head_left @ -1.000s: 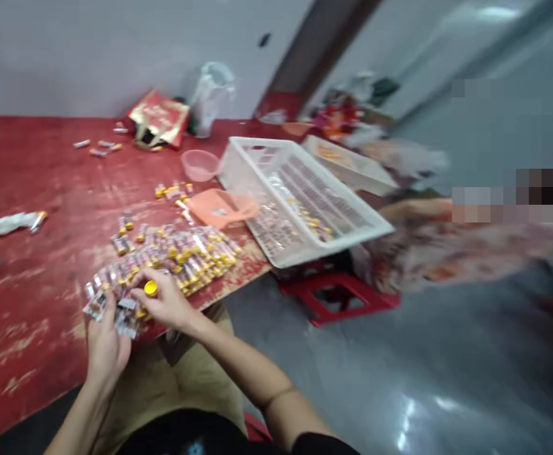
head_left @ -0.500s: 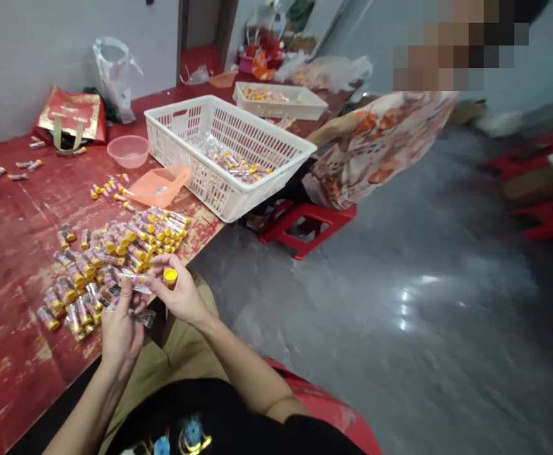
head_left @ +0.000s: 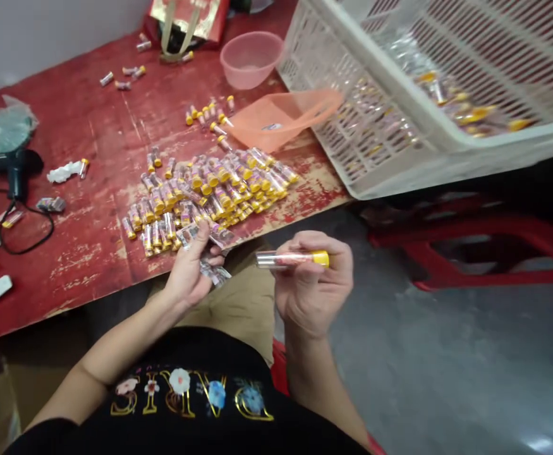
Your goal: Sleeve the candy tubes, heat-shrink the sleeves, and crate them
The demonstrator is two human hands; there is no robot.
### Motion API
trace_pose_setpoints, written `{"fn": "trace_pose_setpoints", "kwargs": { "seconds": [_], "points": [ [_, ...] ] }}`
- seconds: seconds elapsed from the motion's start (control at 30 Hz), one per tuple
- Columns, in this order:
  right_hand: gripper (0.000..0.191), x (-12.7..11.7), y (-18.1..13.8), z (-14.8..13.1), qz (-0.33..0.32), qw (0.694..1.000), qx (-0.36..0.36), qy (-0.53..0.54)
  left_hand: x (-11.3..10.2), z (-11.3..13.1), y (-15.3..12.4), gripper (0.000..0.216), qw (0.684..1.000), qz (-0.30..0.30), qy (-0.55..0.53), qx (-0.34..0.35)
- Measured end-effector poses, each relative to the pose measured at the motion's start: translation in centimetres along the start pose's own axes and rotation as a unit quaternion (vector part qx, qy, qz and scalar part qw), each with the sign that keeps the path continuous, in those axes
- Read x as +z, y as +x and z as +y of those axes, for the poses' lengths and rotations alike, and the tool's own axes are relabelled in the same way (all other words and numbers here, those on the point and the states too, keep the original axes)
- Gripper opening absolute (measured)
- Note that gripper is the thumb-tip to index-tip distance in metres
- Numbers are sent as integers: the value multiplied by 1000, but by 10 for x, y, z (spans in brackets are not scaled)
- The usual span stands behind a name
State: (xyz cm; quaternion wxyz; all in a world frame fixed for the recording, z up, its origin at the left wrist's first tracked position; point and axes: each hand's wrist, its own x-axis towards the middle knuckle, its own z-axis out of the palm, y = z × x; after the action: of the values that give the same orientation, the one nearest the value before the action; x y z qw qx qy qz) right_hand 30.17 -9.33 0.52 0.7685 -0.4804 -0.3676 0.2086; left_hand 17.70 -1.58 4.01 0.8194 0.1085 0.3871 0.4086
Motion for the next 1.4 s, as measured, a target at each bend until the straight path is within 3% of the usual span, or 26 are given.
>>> {"fn": "trace_pose_setpoints", "kwargs": {
  "seconds": [0.13, 0.33, 0.5, 0.67, 0.83, 0.9, 1.0, 1.07, 1.13, 1.27, 1.4],
  "points": [
    [32, 18, -7, 7, 1, 1000, -12, 6, -3, -4, -9, 51, 999, -22, 29, 18],
    [31, 19, -20, 11, 59, 986, -103, -118, 1, -4, -11, 50, 995, 9, 83, 57],
    [43, 17, -33, 13, 31, 979, -124, -159, -1, -3, -15, 44, 984, -1, 153, 87],
    [42, 5, -43, 11, -51, 978, -102, -176, -8, 0, -16, 31, 981, 7, 184, 65],
    [35, -13, -50, 12, -126, 973, -77, -179, -21, 8, -12, 26, 975, 30, 219, -22],
    [32, -14, -52, 13, -119, 980, -42, -157, -25, 10, -10, 25, 973, 32, 225, -41],
    [22, -7, -49, 16, -47, 995, 67, -56, -28, 10, -8, 24, 972, 43, 227, -27],
    [19, 2, -43, 19, -10, 987, 161, 29, -29, 7, -7, 22, 971, 56, 230, -10],
    [14, 11, -34, 23, -30, 977, 211, 32, -31, 1, -8, 20, 971, 61, 232, -1],
    [20, 23, -22, 25, -115, 977, 154, -95, -35, -8, -12, 14, 972, 62, 225, -2],
    [28, 21, -24, 24, -148, 973, 150, -96, -39, -6, -14, 11, 976, 107, 184, 46]
  ]
}}
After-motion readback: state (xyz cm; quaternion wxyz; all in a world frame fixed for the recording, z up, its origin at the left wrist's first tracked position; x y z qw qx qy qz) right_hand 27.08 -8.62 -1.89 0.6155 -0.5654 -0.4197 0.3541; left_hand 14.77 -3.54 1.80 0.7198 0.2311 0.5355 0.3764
